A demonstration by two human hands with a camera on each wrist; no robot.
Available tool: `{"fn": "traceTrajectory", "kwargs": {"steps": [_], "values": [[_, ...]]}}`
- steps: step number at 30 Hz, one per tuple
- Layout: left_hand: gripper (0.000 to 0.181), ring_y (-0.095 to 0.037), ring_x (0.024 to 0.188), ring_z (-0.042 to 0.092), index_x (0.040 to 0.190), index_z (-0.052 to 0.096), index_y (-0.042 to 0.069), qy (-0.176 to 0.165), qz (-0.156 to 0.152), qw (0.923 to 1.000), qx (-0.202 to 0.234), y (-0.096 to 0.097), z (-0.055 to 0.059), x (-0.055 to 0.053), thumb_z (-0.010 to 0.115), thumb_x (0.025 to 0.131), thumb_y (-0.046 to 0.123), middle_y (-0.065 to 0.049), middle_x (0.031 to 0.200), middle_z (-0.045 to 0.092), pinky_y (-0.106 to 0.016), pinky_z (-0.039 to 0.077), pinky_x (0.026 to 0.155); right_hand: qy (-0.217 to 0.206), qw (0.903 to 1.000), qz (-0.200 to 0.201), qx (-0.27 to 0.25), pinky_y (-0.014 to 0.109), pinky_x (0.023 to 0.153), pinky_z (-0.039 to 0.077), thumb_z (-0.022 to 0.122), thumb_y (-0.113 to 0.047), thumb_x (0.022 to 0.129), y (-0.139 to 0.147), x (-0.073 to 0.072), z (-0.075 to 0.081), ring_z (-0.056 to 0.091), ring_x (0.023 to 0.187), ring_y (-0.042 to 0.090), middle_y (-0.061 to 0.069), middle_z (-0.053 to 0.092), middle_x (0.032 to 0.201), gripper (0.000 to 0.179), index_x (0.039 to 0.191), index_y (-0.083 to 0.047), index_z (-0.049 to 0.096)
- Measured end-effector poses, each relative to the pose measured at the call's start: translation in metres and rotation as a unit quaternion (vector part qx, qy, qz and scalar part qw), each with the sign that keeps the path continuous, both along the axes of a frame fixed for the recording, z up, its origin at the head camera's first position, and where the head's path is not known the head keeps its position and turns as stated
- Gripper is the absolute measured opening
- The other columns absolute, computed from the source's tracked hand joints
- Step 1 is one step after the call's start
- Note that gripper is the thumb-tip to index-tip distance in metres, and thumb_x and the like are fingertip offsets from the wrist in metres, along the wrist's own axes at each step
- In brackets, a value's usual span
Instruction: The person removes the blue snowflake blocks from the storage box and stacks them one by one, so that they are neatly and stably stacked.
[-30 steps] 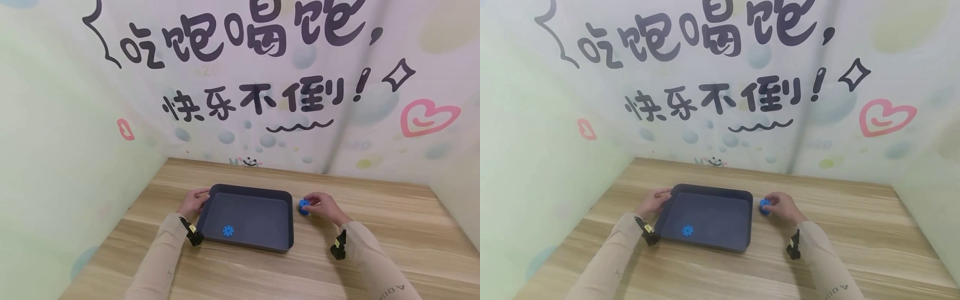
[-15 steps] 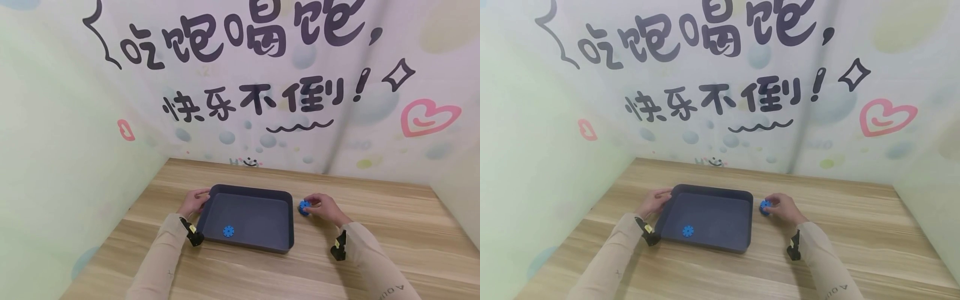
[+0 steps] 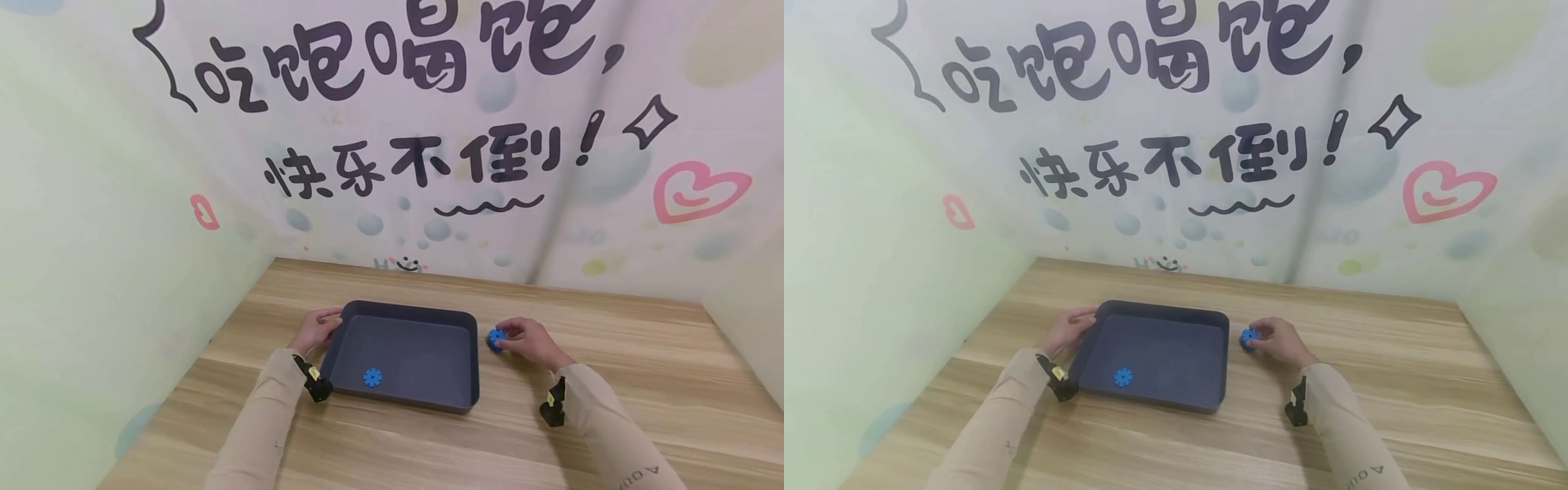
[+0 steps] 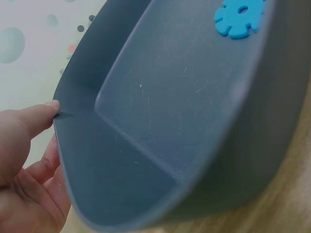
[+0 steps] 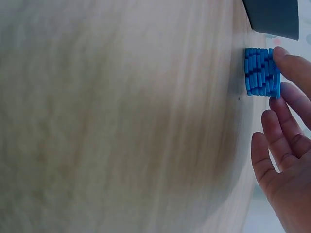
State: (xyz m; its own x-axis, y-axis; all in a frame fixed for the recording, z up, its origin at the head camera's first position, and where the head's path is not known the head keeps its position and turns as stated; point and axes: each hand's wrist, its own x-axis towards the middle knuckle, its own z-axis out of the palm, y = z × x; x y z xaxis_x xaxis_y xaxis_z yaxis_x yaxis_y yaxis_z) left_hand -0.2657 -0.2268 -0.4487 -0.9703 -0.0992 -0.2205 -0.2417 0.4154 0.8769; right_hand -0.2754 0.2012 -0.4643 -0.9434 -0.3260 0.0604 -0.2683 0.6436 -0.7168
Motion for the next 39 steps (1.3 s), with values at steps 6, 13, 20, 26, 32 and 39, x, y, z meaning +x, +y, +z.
{"fn": "traceTrajectory", "kwargs": {"steps": [6, 13, 20, 26, 32, 39], "values": [[0.035, -0.017, 0.076, 0.059, 0.123, 0.053, 0.007, 0.003, 0.003, 1.0000, 0.003, -0.001, 0.000, 0.001, 0.053, 0.088, 0.014, -0.018, 0.104, 0.060, -0.028, 0.048, 0.058, 0.023, 0.9997, 0.001, -0.007, 0.036, 0.072, 0.045, 0.065, -0.019, 0.080, -0.002, 0.000, 0.005, 0.055, 0.086, 0.027, 0.016, 0.060, 0.097, 0.036, 0.107, 0.005, 0.059], [0.036, -0.018, 0.078, 0.059, 0.123, 0.052, 0.007, -0.001, 0.002, 1.0000, 0.003, -0.003, 0.000, 0.001, 0.052, 0.089, 0.015, -0.019, 0.106, 0.060, -0.027, 0.047, 0.059, 0.072, 0.9971, 0.013, -0.017, 0.037, 0.071, 0.046, 0.060, -0.020, 0.084, -0.019, -0.003, 0.021, 0.056, 0.083, 0.025, 0.013, 0.062, 0.096, 0.032, 0.106, 0.004, 0.060], [0.035, -0.020, 0.081, 0.059, 0.124, 0.052, 0.007, -0.006, 0.005, 1.0000, 0.001, -0.002, 0.004, 0.000, 0.052, 0.089, 0.015, -0.019, 0.108, 0.059, -0.028, 0.048, 0.060, 0.075, 0.9951, 0.046, -0.047, 0.035, 0.073, 0.046, 0.060, -0.023, 0.085, -0.055, -0.009, 0.038, 0.056, 0.085, 0.020, 0.008, 0.062, 0.097, 0.032, 0.106, 0.000, 0.061], [0.035, -0.019, 0.079, 0.059, 0.123, 0.053, 0.006, 0.004, 0.001, 1.0000, 0.005, -0.001, 0.003, 0.000, 0.053, 0.089, 0.014, -0.020, 0.106, 0.059, -0.028, 0.049, 0.060, 0.076, 0.9915, 0.077, -0.073, 0.033, 0.074, 0.047, 0.060, -0.021, 0.084, -0.094, -0.008, 0.047, 0.057, 0.083, 0.017, 0.006, 0.063, 0.096, 0.026, 0.104, -0.003, 0.063], [0.034, -0.017, 0.074, 0.059, 0.121, 0.054, 0.005, 0.012, -0.003, 0.9998, 0.015, -0.001, 0.003, 0.001, 0.054, 0.088, 0.012, -0.020, 0.101, 0.061, -0.027, 0.048, 0.057, 0.059, 0.9868, 0.123, -0.088, 0.030, 0.073, 0.047, 0.061, -0.018, 0.084, -0.128, -0.005, 0.049, 0.056, 0.080, 0.013, 0.004, 0.062, 0.091, 0.023, 0.102, -0.004, 0.064], [0.034, -0.017, 0.076, 0.060, 0.121, 0.054, 0.007, 0.000, 0.007, 0.9998, 0.018, 0.001, 0.003, 0.001, 0.055, 0.088, 0.013, -0.019, 0.103, 0.061, -0.027, 0.048, 0.057, 0.073, 0.9785, 0.183, -0.062, 0.024, 0.065, 0.045, 0.062, -0.015, 0.083, -0.157, -0.008, 0.043, 0.053, 0.073, 0.011, 0.002, 0.060, 0.085, 0.022, 0.101, -0.003, 0.064]]}}
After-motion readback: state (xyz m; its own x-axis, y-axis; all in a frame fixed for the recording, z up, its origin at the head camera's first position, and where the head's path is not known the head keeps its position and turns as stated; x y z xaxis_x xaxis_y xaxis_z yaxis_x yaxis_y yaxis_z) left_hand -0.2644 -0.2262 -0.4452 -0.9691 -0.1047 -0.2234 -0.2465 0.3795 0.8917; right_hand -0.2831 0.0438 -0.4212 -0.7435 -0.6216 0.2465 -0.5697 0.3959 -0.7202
